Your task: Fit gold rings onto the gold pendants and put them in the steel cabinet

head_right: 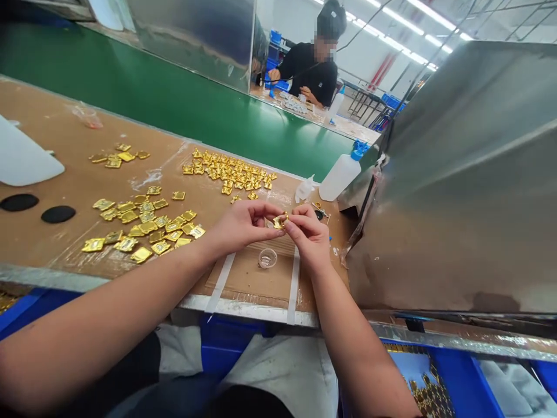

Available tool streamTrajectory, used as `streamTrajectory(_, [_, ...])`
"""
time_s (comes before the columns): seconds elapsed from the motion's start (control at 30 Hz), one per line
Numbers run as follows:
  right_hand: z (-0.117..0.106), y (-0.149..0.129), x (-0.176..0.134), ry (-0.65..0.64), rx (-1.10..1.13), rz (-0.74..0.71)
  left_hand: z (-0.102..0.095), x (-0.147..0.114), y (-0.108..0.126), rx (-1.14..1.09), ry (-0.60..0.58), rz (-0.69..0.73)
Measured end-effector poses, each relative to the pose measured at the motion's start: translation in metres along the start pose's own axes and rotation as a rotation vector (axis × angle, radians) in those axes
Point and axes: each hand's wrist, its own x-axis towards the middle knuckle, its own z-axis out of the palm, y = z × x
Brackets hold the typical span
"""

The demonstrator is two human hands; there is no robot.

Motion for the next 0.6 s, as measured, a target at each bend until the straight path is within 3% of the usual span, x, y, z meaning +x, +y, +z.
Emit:
streamTrajectory(0.37, [0.0020, 0.0099, 0.0019, -0.011, -0.060, -0.039, -0.0003, 0.0027, -0.0073, -0.278, -0.048, -0.122])
streamTrajectory(0.6, [0.0007, 0.0095, 0.0008, -0.041, 0.030, 0.000, -0.0023, 0.0035, -0.0018, -0.354, -0.107, -0.182])
